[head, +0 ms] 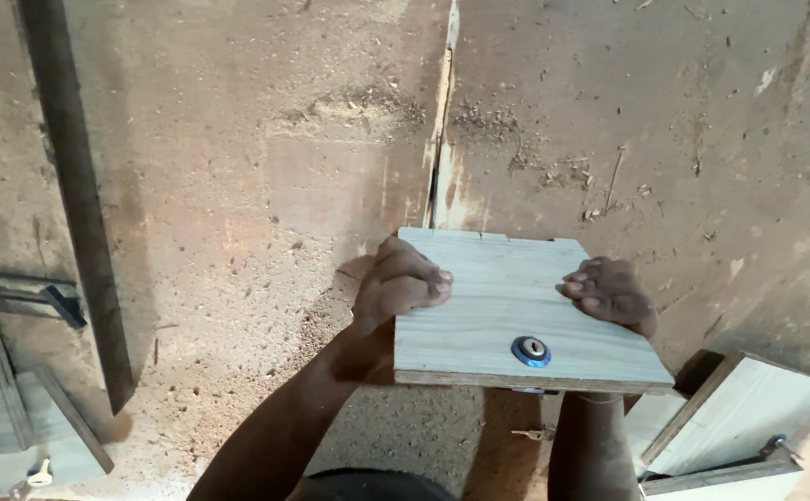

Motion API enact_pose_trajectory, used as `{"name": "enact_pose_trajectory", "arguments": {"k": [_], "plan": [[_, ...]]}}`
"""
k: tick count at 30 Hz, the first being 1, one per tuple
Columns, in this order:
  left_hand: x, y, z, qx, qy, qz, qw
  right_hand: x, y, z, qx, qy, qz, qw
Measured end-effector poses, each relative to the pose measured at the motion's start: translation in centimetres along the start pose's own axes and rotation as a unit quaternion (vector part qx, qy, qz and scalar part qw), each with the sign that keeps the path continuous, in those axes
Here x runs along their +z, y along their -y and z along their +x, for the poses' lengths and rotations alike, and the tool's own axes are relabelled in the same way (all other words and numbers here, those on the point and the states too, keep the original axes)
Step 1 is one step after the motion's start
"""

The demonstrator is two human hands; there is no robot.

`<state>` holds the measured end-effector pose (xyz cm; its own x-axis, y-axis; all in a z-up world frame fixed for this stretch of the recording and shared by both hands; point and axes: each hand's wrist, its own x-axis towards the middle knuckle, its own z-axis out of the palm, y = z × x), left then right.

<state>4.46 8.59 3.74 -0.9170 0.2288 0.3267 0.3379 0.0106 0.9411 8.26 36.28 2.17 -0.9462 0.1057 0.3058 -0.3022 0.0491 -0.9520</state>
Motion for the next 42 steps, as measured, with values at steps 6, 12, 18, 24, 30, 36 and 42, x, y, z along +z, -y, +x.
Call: {"name": "enact_pose_trajectory", "arguments": {"k": [6, 12, 18, 24, 30, 36, 42], "plan": [[0.2, 0.6, 1.0, 0.006, 0.008, 0.005, 1.0, -1.8, -3.8, 1.9, -0.021, 0.056, 0.084, 0.995], [-0.3, -0.3, 2.3, 0.025, 0.013, 0.019, 0.999, -0.2, -3.7, 1.5, 0.083, -0.119, 0.072, 0.987], [-0.8, 0.1, 3.3, 0.034, -0.004, 0.029, 0.999, 0.6, -1.6, 0.8, 0.033, -0.01, 0.111, 0.993], [-1.5, -0.1, 3.6, 0.046, -0.012, 0.042, 0.998, 1.0, -2.3, 2.1, 0.158, -0.084, 0.096, 0.979], [-1.5, 0.9, 3.8, 0.049, -0.022, 0.041, 0.998, 1.1, -1.7, 2.6, 0.113, -0.059, 0.131, 0.983], [-2.3, 1.2, 3.8, 0.049, -0.027, 0.046, 0.997, 1.2, -1.9, 3.3, 0.077, -0.02, 0.063, 0.995], [-2.1, 1.1, 2.4, 0.033, -0.028, 0.042, 0.998, 1.0, -0.6, 1.7, 0.082, -0.032, 0.105, 0.991]]}}
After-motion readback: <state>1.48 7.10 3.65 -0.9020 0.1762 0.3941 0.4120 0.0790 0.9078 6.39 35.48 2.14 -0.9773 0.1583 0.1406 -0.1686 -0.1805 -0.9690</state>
